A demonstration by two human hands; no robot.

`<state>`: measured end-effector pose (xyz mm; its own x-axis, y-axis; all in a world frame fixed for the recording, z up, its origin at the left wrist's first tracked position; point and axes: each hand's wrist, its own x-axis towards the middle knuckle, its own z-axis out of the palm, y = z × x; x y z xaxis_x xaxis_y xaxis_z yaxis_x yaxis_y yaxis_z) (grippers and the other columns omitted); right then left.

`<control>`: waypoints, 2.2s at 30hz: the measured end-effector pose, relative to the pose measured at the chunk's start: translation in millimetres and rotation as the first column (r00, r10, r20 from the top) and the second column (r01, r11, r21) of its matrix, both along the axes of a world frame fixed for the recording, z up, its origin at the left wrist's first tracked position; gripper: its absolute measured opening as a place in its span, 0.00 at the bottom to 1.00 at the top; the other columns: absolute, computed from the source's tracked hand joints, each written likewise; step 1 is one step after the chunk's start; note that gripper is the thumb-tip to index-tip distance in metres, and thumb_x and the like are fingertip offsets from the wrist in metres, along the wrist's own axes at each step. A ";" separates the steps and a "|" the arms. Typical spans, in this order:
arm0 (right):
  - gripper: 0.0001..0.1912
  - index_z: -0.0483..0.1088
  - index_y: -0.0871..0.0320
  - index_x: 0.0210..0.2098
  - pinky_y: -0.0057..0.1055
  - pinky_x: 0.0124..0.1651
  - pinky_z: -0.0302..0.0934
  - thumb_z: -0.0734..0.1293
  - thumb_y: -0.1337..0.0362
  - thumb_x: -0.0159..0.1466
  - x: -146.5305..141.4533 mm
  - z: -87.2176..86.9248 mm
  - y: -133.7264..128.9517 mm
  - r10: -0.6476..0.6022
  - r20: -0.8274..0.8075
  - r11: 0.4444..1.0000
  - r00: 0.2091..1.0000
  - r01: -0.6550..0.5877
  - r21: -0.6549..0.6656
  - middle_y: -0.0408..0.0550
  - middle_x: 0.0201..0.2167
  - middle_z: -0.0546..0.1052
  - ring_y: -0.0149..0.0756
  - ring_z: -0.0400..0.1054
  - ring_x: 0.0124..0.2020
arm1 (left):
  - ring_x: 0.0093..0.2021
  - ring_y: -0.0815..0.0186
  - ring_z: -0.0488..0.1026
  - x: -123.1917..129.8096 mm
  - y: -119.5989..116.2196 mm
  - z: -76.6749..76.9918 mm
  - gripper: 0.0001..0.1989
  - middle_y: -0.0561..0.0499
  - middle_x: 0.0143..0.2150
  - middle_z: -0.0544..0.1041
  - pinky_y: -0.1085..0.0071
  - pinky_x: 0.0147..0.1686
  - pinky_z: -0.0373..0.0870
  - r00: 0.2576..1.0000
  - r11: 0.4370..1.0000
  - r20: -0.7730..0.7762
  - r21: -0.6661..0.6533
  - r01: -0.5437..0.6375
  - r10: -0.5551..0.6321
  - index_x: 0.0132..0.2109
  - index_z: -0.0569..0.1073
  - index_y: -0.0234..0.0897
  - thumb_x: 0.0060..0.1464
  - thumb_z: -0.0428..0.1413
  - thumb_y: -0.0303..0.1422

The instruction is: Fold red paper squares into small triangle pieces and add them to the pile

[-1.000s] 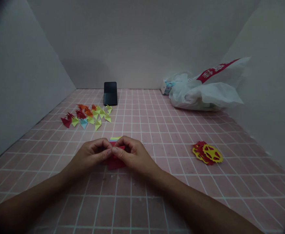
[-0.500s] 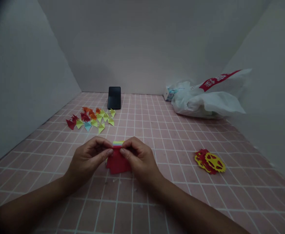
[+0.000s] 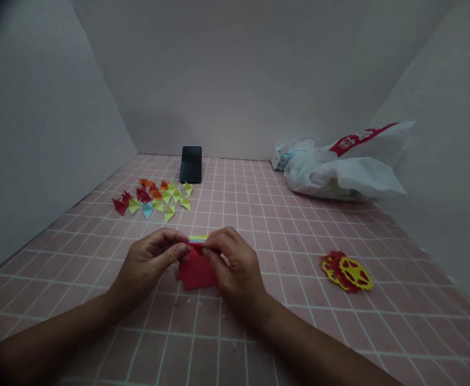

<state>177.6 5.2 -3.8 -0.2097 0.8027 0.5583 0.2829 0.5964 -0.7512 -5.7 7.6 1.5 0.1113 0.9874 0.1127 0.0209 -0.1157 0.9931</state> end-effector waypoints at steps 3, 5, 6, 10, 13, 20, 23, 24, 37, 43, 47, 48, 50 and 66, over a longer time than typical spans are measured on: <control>0.09 0.69 0.55 0.35 0.33 0.40 0.63 0.64 0.75 0.66 -0.4 1.4 -0.9 -0.020 0.051 0.997 0.998 0.017 0.069 0.45 0.33 0.72 0.35 0.68 0.37 | 0.31 0.69 0.76 -0.2 -0.3 -0.7 0.04 0.53 0.31 0.78 0.74 0.33 0.75 0.999 0.995 -0.033 0.096 -0.033 0.036 0.38 0.75 0.36 0.53 0.61 0.29; 0.09 0.69 0.55 0.35 0.33 0.39 0.64 0.64 0.76 0.66 -1.4 1.5 -1.5 -0.027 0.068 0.995 0.997 0.020 0.098 0.46 0.34 0.72 0.35 0.68 0.37 | 0.32 0.69 0.76 -1.0 -0.8 -1.3 0.02 0.52 0.32 0.78 0.74 0.34 0.74 0.995 0.987 -0.094 0.161 -0.016 0.032 0.36 0.76 0.36 0.53 0.61 0.28; 0.09 0.69 0.55 0.36 0.33 0.39 0.64 0.64 0.76 0.66 -1.9 1.2 -1.8 -0.031 0.072 0.994 0.997 0.024 0.105 0.46 0.34 0.72 0.35 0.68 0.37 | 0.33 0.69 0.76 -1.4 -1.1 -1.5 0.02 0.52 0.32 0.79 0.74 0.34 0.74 0.992 0.984 -0.120 0.177 -0.007 0.029 0.36 0.76 0.36 0.54 0.61 0.28; 0.09 0.68 0.55 0.35 0.33 0.40 0.64 0.64 0.76 0.66 -2.7 -0.7 -3.2 -0.034 0.085 0.993 0.996 0.024 0.113 0.47 0.36 0.72 0.35 0.68 0.37 | 0.32 0.68 0.76 -2.3 -1.3 -0.8 0.01 0.52 0.31 0.79 0.74 0.34 0.74 0.985 0.983 -0.166 0.181 -0.010 0.040 0.36 0.76 0.36 0.54 0.61 0.28; 0.09 0.68 0.55 0.35 0.34 0.40 0.65 0.63 0.75 0.66 -2.0 -1.7 -3.5 -0.033 0.093 0.993 0.995 0.022 0.112 0.47 0.36 0.72 0.36 0.69 0.37 | 0.32 0.68 0.76 -1.9 -0.3 0.0 0.01 0.52 0.31 0.79 0.74 0.33 0.74 0.980 0.980 -0.191 0.201 -0.012 0.051 0.35 0.75 0.36 0.54 0.60 0.28; 0.09 0.68 0.55 0.34 0.34 0.39 0.64 0.63 0.74 0.66 -2.3 -0.8 -2.6 -0.031 0.077 0.995 0.997 0.023 0.099 0.46 0.33 0.72 0.36 0.69 0.37 | 0.32 0.67 0.76 -2.8 0.7 -1.1 0.01 0.51 0.31 0.79 0.73 0.33 0.73 0.970 0.974 -0.234 0.226 -0.011 0.065 0.34 0.76 0.36 0.54 0.61 0.28; 0.09 0.67 0.55 0.33 0.34 0.39 0.64 0.63 0.75 0.66 -2.6 -0.9 -2.7 -0.027 0.075 0.996 0.997 0.020 0.092 0.46 0.33 0.72 0.36 0.69 0.36 | 0.33 0.67 0.76 -2.6 0.5 -1.4 0.01 0.51 0.32 0.78 0.73 0.35 0.73 0.983 0.981 -0.181 0.195 0.000 0.036 0.33 0.76 0.36 0.53 0.61 0.28; 0.09 0.67 0.55 0.34 0.34 0.39 0.64 0.63 0.75 0.66 -2.5 -1.0 -2.8 -0.025 0.074 0.996 0.997 0.018 0.090 0.46 0.33 0.72 0.36 0.69 0.37 | 0.34 0.67 0.76 -2.3 0.6 -1.3 0.02 0.51 0.32 0.78 0.73 0.35 0.73 0.987 0.982 -0.157 0.186 0.008 0.022 0.33 0.75 0.36 0.53 0.60 0.27; 0.09 0.66 0.57 0.33 0.33 0.39 0.63 0.63 0.77 0.66 -2.3 -0.3 -2.7 0.008 0.071 0.997 0.997 -0.014 0.080 0.46 0.33 0.71 0.35 0.68 0.37 | 0.35 0.67 0.75 -3.5 3.1 1.5 0.04 0.51 0.32 0.78 0.72 0.37 0.72 0.996 0.981 -0.077 0.187 0.051 -0.037 0.30 0.74 0.35 0.52 0.60 0.24; 0.09 0.66 0.57 0.33 0.32 0.38 0.63 0.63 0.77 0.66 -1.1 -3.0 0.3 0.003 0.066 0.993 0.998 -0.011 0.116 0.47 0.33 0.71 0.35 0.68 0.36 | 0.32 0.69 0.73 -4.7 6.2 2.2 0.03 0.52 0.31 0.76 0.74 0.33 0.70 0.994 0.996 -0.068 0.033 0.088 -0.085 0.33 0.76 0.34 0.53 0.60 0.29; 0.09 0.66 0.57 0.33 0.32 0.39 0.63 0.63 0.77 0.66 -0.6 -3.7 0.6 0.015 0.078 0.990 0.997 -0.025 0.135 0.47 0.33 0.71 0.35 0.68 0.37 | 0.30 0.70 0.71 -4.3 7.0 2.7 0.05 0.53 0.29 0.75 0.74 0.32 0.69 0.995 0.995 -0.034 -0.032 0.096 -0.097 0.32 0.75 0.34 0.53 0.61 0.32; 0.09 0.66 0.57 0.33 0.32 0.39 0.63 0.63 0.77 0.66 -0.6 -3.7 0.4 0.021 0.084 0.990 0.996 -0.032 0.139 0.47 0.34 0.71 0.35 0.68 0.37 | 0.31 0.70 0.71 -4.1 6.9 2.7 0.05 0.53 0.29 0.75 0.74 0.33 0.69 0.995 0.995 -0.029 -0.030 0.094 -0.095 0.32 0.74 0.34 0.53 0.61 0.32; 0.10 0.66 0.57 0.33 0.32 0.40 0.64 0.63 0.77 0.66 -0.8 -3.5 -0.2 0.028 0.094 0.990 0.995 -0.040 0.139 0.47 0.34 0.71 0.35 0.68 0.37 | 0.31 0.69 0.72 -3.8 6.8 2.2 0.05 0.52 0.29 0.76 0.74 0.34 0.70 0.996 0.996 -0.023 -0.015 0.086 -0.087 0.31 0.74 0.34 0.53 0.61 0.31; 0.09 0.65 0.58 0.32 0.33 0.38 0.61 0.63 0.76 0.65 -2.1 -5.0 -0.7 0.035 0.082 0.996 0.996 -0.042 0.081 0.46 0.31 0.71 0.35 0.67 0.34 | 0.31 0.70 0.73 -4.4 6.0 4.2 0.05 0.52 0.29 0.76 0.74 0.33 0.70 0.996 0.996 -0.059 0.050 0.072 -0.069 0.29 0.73 0.34 0.52 0.60 0.28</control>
